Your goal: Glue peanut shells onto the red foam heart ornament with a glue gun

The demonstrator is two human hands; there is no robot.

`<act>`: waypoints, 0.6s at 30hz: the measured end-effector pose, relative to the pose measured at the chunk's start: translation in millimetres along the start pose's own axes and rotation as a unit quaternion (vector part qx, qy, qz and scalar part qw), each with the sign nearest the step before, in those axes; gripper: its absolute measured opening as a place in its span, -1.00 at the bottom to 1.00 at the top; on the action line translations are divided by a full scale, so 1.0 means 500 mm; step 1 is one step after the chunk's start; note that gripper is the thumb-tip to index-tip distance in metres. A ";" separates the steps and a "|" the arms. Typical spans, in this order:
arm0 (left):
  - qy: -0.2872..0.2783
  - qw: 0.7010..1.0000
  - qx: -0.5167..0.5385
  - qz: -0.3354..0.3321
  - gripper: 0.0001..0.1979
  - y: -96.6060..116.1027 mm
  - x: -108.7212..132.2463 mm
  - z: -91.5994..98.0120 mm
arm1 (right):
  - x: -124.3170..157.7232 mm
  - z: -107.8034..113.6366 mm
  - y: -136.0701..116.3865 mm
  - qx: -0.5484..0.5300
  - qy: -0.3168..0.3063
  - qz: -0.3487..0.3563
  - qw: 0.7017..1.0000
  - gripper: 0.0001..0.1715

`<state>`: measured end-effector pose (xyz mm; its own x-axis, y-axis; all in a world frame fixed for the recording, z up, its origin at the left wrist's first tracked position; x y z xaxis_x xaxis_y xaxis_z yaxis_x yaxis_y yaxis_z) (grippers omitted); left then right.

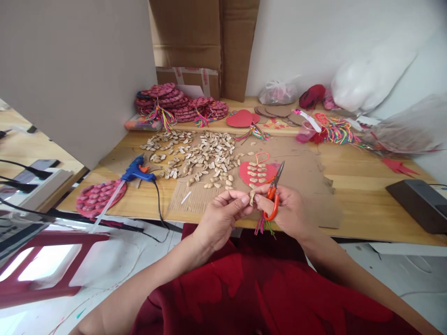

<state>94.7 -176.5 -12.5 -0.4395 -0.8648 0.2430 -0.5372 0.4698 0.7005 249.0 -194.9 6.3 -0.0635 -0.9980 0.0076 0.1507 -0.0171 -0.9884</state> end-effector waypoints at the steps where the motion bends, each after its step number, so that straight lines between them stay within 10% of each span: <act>1: -0.002 1.000 0.001 0.007 -0.70 0.000 0.001 0.002 | 0.000 -0.001 -0.007 0.014 -0.006 -0.006 1.000 -0.88; 18: 0.038 0.997 0.061 0.019 -0.70 0.032 0.008 0.051 | 0.008 -0.016 -0.068 0.345 -0.085 0.037 0.934 -0.76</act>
<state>65.9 -168.0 -17.3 -0.4077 -0.8547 0.3213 -0.6067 0.5165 0.6043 235.9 -197.9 39.0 0.1214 -0.9923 0.0259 0.7515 0.0748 -0.6554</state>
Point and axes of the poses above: each hand's wrist, its own x-axis away from the middle knuckle, its own z-axis out of the back of the hand, y = z × x, the point moved 5 cm from there along -x, towards the middle knuckle, and after that the axes turned 2 degrees about -z, right-handed, at the moved point
